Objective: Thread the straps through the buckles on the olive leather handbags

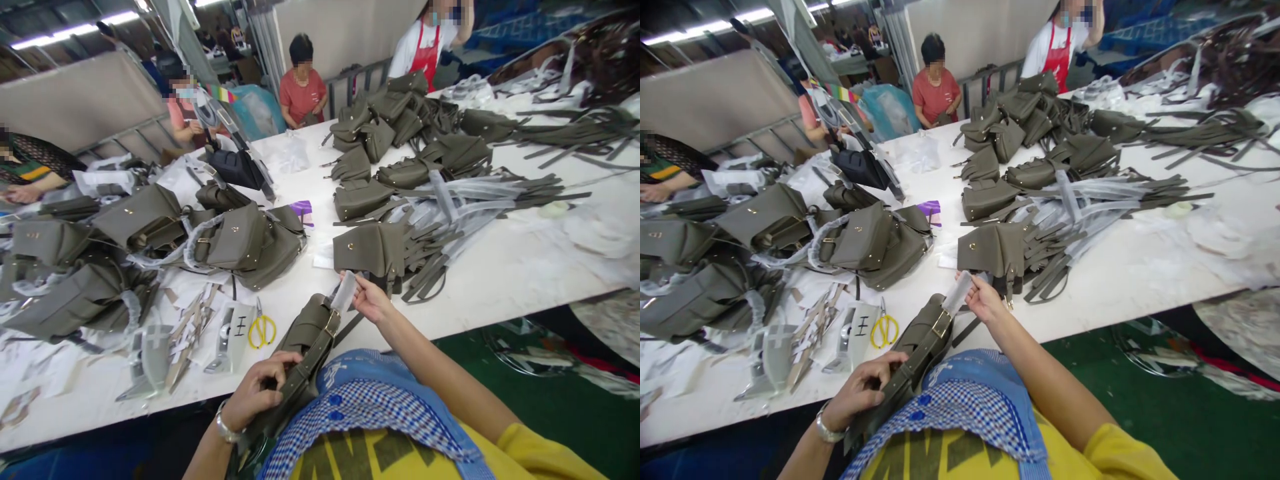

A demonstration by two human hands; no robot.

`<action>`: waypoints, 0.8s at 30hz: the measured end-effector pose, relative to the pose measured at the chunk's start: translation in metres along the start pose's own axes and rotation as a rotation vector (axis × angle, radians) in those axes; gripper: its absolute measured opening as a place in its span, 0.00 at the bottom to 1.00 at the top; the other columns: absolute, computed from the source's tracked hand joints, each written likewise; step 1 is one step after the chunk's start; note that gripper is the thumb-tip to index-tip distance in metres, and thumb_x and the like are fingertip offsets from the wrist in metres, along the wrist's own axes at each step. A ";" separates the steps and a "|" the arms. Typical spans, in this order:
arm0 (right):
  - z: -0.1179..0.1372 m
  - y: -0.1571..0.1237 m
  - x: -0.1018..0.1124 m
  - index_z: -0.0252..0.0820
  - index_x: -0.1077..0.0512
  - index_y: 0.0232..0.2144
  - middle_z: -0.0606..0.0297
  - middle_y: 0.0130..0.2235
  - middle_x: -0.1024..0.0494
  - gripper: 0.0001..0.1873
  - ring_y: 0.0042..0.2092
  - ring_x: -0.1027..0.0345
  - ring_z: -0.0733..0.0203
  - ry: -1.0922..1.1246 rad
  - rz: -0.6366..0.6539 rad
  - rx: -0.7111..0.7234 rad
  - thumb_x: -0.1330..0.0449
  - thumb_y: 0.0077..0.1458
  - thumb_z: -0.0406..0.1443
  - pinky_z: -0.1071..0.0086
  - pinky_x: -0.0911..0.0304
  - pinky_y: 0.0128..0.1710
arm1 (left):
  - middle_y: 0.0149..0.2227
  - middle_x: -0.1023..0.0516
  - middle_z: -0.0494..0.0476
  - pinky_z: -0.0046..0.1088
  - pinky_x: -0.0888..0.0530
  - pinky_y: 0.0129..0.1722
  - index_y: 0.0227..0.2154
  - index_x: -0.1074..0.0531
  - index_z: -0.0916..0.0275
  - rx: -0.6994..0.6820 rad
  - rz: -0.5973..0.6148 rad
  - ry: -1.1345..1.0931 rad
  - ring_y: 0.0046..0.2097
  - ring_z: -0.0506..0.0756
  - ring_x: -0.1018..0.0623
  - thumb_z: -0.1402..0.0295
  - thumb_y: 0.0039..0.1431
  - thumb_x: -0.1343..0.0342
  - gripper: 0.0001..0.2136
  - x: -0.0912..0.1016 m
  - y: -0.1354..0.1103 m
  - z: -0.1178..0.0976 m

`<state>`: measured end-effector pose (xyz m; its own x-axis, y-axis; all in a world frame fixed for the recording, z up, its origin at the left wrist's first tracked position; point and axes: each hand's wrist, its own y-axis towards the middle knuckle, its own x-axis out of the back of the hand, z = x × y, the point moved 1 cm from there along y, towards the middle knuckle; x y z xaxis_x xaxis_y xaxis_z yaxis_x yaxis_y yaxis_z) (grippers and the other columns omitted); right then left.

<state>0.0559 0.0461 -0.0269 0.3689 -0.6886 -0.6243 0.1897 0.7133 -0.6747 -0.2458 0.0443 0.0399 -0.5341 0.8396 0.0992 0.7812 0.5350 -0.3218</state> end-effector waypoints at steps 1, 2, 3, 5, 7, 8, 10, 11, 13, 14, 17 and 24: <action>-0.002 0.005 0.002 0.34 0.28 0.37 0.55 0.40 0.19 0.11 0.42 0.24 0.61 0.014 -0.012 -0.004 0.51 0.60 0.29 0.72 0.27 0.37 | 0.50 0.27 0.66 0.46 0.36 0.52 0.19 0.33 0.62 0.026 -0.011 -0.030 0.52 0.67 0.30 0.52 0.42 0.41 0.17 0.001 -0.003 0.005; -0.004 0.009 0.003 0.34 0.28 0.37 0.55 0.39 0.19 0.11 0.41 0.24 0.61 0.027 -0.020 -0.010 0.51 0.60 0.29 0.72 0.27 0.36 | 0.51 0.27 0.66 0.47 0.36 0.51 0.19 0.34 0.63 0.050 -0.023 -0.063 0.51 0.67 0.30 0.52 0.40 0.40 0.18 0.001 -0.005 0.011; -0.005 0.013 0.004 0.34 0.29 0.37 0.55 0.38 0.19 0.11 0.41 0.24 0.61 0.042 -0.026 -0.017 0.51 0.59 0.28 0.72 0.26 0.36 | 0.51 0.27 0.66 0.47 0.36 0.51 0.18 0.34 0.63 0.073 -0.040 -0.097 0.51 0.68 0.29 0.52 0.39 0.40 0.18 0.002 -0.008 0.016; -0.007 0.017 0.003 0.33 0.29 0.37 0.56 0.36 0.18 0.11 0.39 0.24 0.62 0.071 -0.032 -0.033 0.52 0.60 0.27 0.73 0.27 0.36 | 0.51 0.27 0.66 0.46 0.35 0.50 0.18 0.34 0.63 0.109 -0.076 -0.163 0.50 0.68 0.29 0.52 0.38 0.39 0.18 0.003 -0.012 0.026; -0.008 0.019 0.001 0.32 0.30 0.38 0.56 0.34 0.19 0.12 0.38 0.23 0.63 0.095 -0.026 -0.050 0.53 0.61 0.27 0.73 0.27 0.37 | 0.51 0.27 0.65 0.45 0.34 0.48 0.18 0.34 0.63 0.138 -0.112 -0.222 0.49 0.68 0.28 0.52 0.36 0.38 0.19 0.005 -0.017 0.033; -0.007 0.019 -0.001 0.32 0.30 0.39 0.55 0.33 0.19 0.13 0.38 0.23 0.63 0.103 -0.019 -0.058 0.54 0.61 0.27 0.73 0.27 0.37 | 0.51 0.27 0.65 0.45 0.33 0.47 0.18 0.35 0.63 0.150 -0.129 -0.243 0.48 0.67 0.27 0.52 0.36 0.38 0.19 0.005 -0.018 0.035; -0.007 0.018 -0.005 0.31 0.31 0.40 0.54 0.35 0.19 0.14 0.38 0.24 0.62 0.114 0.006 -0.070 0.56 0.62 0.28 0.72 0.27 0.38 | 0.50 0.27 0.65 0.45 0.32 0.45 0.17 0.36 0.63 0.166 -0.162 -0.257 0.46 0.67 0.26 0.50 0.35 0.38 0.21 0.006 -0.021 0.038; -0.007 0.016 -0.007 0.31 0.31 0.40 0.53 0.36 0.19 0.15 0.39 0.24 0.62 0.118 0.017 -0.073 0.56 0.63 0.29 0.70 0.27 0.38 | 0.50 0.27 0.65 0.45 0.31 0.45 0.17 0.37 0.63 0.168 -0.175 -0.250 0.46 0.67 0.26 0.49 0.35 0.39 0.21 0.006 -0.022 0.038; -0.008 0.007 -0.012 0.33 0.31 0.41 0.52 0.40 0.20 0.15 0.43 0.25 0.60 0.119 0.067 -0.068 0.55 0.63 0.33 0.68 0.27 0.41 | 0.49 0.26 0.66 0.45 0.31 0.44 0.16 0.38 0.63 0.159 -0.179 -0.221 0.45 0.67 0.26 0.48 0.35 0.39 0.22 0.006 -0.022 0.035; -0.010 0.000 -0.014 0.34 0.31 0.42 0.51 0.42 0.21 0.14 0.45 0.26 0.59 0.108 0.119 -0.067 0.53 0.63 0.36 0.66 0.28 0.43 | 0.48 0.26 0.66 0.44 0.31 0.44 0.16 0.38 0.63 0.149 -0.172 -0.206 0.45 0.66 0.26 0.48 0.36 0.39 0.22 0.005 -0.021 0.032; -0.018 -0.029 -0.023 0.37 0.32 0.46 0.53 0.50 0.25 0.15 0.50 0.29 0.58 -0.029 0.387 -0.144 0.46 0.60 0.40 0.62 0.33 0.50 | 0.48 0.26 0.66 0.44 0.32 0.47 0.18 0.37 0.63 0.097 -0.155 -0.152 0.47 0.66 0.27 0.50 0.41 0.40 0.20 0.003 -0.017 0.017; -0.019 -0.080 -0.035 0.37 0.24 0.40 0.58 0.41 0.22 0.20 0.41 0.28 0.63 -0.543 0.545 -0.103 0.44 0.57 0.47 0.73 0.32 0.38 | 0.51 0.28 0.62 0.41 0.36 0.55 0.26 0.32 0.61 0.018 -0.286 0.393 0.53 0.59 0.31 0.62 0.59 0.50 0.10 -0.012 -0.007 -0.044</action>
<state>0.0101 0.0107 0.0417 0.7855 -0.0646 -0.6155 -0.2219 0.8990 -0.3775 -0.2309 0.0341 0.0821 -0.5610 0.6334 0.5330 0.6134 0.7505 -0.2462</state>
